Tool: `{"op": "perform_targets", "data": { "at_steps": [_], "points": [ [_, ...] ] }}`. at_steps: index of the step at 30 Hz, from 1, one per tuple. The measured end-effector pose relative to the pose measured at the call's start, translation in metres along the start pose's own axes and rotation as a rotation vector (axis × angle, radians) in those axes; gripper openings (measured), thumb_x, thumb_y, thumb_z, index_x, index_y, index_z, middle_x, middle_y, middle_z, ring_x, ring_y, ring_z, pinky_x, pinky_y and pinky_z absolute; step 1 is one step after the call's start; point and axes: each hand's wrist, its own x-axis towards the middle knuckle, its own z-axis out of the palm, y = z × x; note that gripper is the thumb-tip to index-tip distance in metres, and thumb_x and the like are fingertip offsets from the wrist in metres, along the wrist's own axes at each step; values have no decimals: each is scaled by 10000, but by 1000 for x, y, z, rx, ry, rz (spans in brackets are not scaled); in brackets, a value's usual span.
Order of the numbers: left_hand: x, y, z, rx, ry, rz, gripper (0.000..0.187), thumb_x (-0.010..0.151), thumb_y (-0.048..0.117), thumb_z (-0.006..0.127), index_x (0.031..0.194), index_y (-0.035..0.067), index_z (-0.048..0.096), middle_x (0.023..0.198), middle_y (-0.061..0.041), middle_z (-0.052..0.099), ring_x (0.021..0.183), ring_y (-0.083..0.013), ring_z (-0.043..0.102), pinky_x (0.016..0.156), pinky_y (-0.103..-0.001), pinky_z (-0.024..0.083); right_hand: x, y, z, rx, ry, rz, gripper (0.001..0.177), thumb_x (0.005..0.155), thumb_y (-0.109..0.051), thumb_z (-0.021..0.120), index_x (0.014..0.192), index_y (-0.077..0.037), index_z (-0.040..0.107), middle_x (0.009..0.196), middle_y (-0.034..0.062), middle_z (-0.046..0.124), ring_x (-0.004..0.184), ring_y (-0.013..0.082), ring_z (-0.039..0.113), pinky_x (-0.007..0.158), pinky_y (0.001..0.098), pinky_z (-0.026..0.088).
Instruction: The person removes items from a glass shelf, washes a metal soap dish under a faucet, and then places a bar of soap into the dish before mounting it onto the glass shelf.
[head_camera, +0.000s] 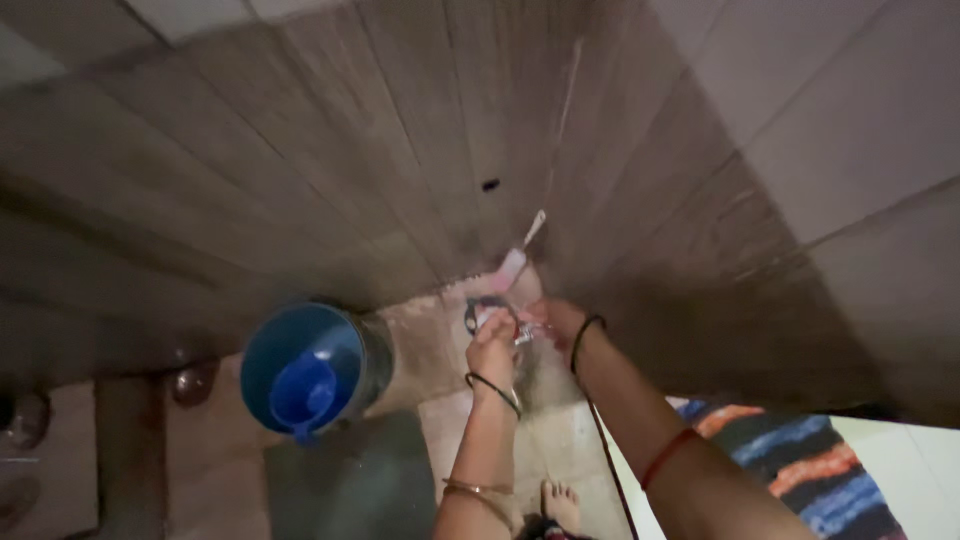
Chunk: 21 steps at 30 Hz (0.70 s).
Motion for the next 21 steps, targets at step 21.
{"op": "perform_targets", "data": {
  "at_steps": [21],
  "points": [
    [-201, 284, -53, -35, -82, 272, 453, 909, 316, 668, 1348, 205, 688, 1417, -54, 646, 1340, -266, 549, 1021, -481, 466, -324, -229, 139, -51, -137, -305, 356, 918, -199, 621, 1249, -134, 737, 1122, -29, 785, 817, 83, 588, 574, 240, 340]
  ]
}}
